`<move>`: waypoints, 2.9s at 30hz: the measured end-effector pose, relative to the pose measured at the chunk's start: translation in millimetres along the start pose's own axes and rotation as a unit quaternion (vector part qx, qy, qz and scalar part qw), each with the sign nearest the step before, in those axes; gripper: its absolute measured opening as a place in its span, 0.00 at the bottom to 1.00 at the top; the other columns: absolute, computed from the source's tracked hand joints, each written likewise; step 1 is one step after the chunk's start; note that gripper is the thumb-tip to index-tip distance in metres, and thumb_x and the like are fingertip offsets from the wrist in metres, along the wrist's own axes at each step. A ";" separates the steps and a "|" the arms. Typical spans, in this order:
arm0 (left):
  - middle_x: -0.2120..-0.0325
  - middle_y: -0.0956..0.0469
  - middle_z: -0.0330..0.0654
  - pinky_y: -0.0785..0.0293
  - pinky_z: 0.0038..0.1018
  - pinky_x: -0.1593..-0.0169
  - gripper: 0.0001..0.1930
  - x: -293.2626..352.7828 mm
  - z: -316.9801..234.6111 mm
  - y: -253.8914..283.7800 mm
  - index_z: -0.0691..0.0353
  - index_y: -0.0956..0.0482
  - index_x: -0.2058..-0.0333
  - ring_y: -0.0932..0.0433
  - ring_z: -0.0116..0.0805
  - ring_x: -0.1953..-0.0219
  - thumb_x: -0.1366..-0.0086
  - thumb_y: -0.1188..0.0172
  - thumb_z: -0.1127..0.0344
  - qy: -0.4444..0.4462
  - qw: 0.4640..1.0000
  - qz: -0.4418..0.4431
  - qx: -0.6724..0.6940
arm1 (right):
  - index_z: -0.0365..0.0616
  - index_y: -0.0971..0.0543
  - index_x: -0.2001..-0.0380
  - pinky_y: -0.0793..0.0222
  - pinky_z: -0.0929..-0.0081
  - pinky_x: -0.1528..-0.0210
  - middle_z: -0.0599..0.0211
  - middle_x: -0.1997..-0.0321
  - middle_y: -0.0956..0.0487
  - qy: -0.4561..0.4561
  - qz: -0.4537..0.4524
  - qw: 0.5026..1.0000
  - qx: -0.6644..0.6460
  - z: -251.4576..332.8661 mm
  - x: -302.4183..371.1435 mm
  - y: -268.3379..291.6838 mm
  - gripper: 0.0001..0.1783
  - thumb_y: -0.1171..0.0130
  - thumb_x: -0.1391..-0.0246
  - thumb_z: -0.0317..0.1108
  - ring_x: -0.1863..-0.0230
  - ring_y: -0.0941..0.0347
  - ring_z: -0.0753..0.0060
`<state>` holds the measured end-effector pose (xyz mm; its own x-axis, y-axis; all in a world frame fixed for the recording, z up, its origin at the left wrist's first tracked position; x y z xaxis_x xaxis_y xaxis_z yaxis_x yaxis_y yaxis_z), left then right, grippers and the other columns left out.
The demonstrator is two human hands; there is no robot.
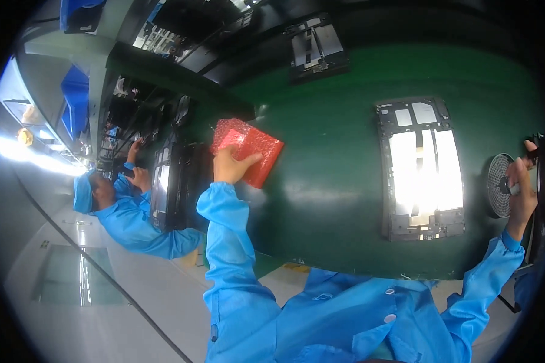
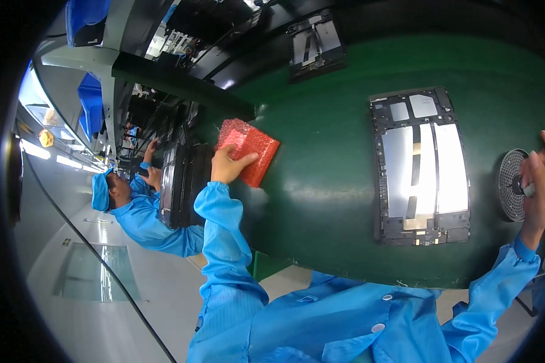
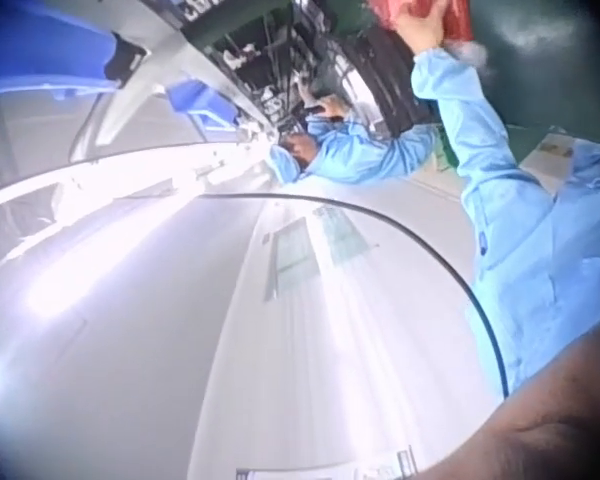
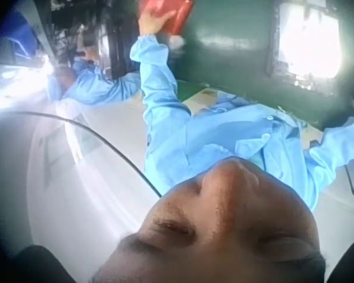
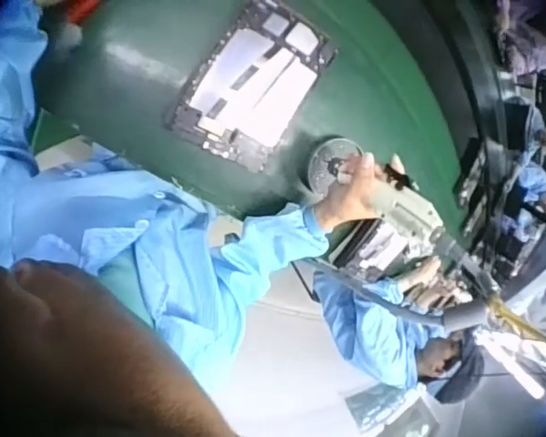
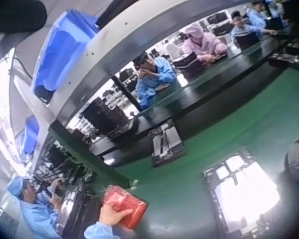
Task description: The person assembles electronic tablet assemblies by picking them up from the assembly line, placing small components onto each frame by hand, fastening screws using an electric screwdriver, and passing the completed units along the table.
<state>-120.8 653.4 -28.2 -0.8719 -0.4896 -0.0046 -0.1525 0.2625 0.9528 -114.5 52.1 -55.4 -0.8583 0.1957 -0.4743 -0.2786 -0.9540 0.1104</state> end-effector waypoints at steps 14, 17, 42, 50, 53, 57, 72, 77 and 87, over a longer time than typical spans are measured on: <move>0.62 0.25 0.56 0.29 0.31 0.53 0.40 19.9 8.3 14.9 0.74 0.29 0.59 0.24 0.44 0.59 0.69 0.24 0.53 -0.011 1.000 -0.010 -0.011 | 0.33 0.35 0.48 0.43 0.85 0.72 0.77 0.81 0.38 -0.018 0.014 0.998 0.053 -2.3 5.3 3.9 0.22 0.51 0.44 0.31 0.79 0.42 0.85; 0.67 0.28 0.48 0.30 0.32 0.60 0.28 55.6 -8.5 21.8 0.65 0.29 0.66 0.27 0.48 0.65 0.65 0.25 0.61 -0.136 0.968 -0.209 -0.032 | 0.35 0.36 0.45 0.43 0.86 0.71 0.77 0.80 0.37 -0.003 0.007 0.996 0.090 -4.8 8.4 8.2 0.24 0.51 0.43 0.33 0.79 0.43 0.86; 0.67 0.25 0.44 0.28 0.24 0.58 0.31 68.4 -22.4 11.9 0.71 0.28 0.56 0.24 0.35 0.64 0.61 0.27 0.68 -0.202 0.978 -0.057 0.016 | 0.39 0.36 0.43 0.47 0.82 0.45 0.69 0.56 0.31 -0.115 0.127 0.985 0.028 -114.4 42.3 92.7 0.26 0.66 0.38 0.43 0.54 0.35 0.80; 0.63 0.23 0.48 0.27 0.26 0.56 0.09 66.1 -57.0 -49.5 0.67 0.31 0.62 0.24 0.32 0.62 0.42 0.45 0.78 -0.017 0.739 0.184 0.647 | 0.38 0.32 0.47 0.40 0.87 0.64 0.75 0.75 0.35 -0.033 0.068 0.992 0.098 -8.3 12.3 15.4 0.21 0.51 0.42 0.35 0.74 0.38 0.85; 0.62 0.24 0.48 0.27 0.27 0.57 0.09 82.2 -77.9 -83.6 0.66 0.32 0.62 0.24 0.32 0.61 0.41 0.46 0.79 0.017 0.693 0.227 0.684 | 0.35 0.32 0.50 0.42 0.86 0.73 0.74 0.77 0.34 -0.026 0.017 0.997 0.067 19.0 5.4 -5.6 0.21 0.48 0.47 0.32 0.77 0.38 0.84; 0.63 0.24 0.49 0.28 0.26 0.58 0.15 89.0 -96.4 -79.0 0.67 0.31 0.59 0.23 0.33 0.63 0.45 0.40 0.74 -0.054 0.867 0.142 0.474 | 0.34 0.31 0.52 0.41 0.85 0.78 0.73 0.80 0.33 -0.051 -0.033 0.997 0.053 23.9 5.1 -11.6 0.22 0.46 0.51 0.29 0.82 0.38 0.83; 0.53 0.29 0.57 0.37 0.39 0.45 0.16 82.6 -53.5 -32.7 0.67 0.22 0.63 0.35 0.55 0.46 0.52 0.35 0.69 -0.314 0.946 0.066 -0.043 | 0.34 0.34 0.49 0.39 0.83 0.77 0.74 0.82 0.35 -0.011 0.008 0.998 0.057 30.1 3.2 -15.3 0.25 0.45 0.50 0.32 0.83 0.40 0.85; 0.52 0.31 0.53 0.35 0.36 0.47 0.19 73.3 -149.4 -57.8 0.65 0.23 0.59 0.33 0.52 0.49 0.53 0.35 0.69 -0.469 0.869 0.132 0.084 | 0.33 0.33 0.52 0.40 0.83 0.80 0.74 0.83 0.35 -0.020 -0.008 1.000 -0.005 29.0 4.5 -15.8 0.24 0.41 0.52 0.32 0.84 0.37 0.82; 0.71 0.25 0.53 0.28 0.39 0.69 0.27 88.8 -139.2 -68.3 0.69 0.25 0.74 0.24 0.51 0.72 0.47 0.42 0.43 -0.250 0.950 0.093 -0.164 | 0.34 0.33 0.52 0.38 0.83 0.78 0.74 0.82 0.34 -0.034 0.000 0.999 0.036 29.0 6.0 -13.3 0.25 0.42 0.51 0.33 0.84 0.39 0.85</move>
<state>-123.1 476.2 -51.4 -0.9940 0.0174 0.1081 0.1080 -0.0063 0.9941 -128.5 72.5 -34.4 -0.8853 0.2124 -0.4136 -0.3060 -0.9359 0.1744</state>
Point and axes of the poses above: each hand's wrist, its own x-axis away from the middle knuckle, its own y-axis out of the back of the hand, z = x × y, the point moved 5 cm from there along -x, towards the middle knuckle
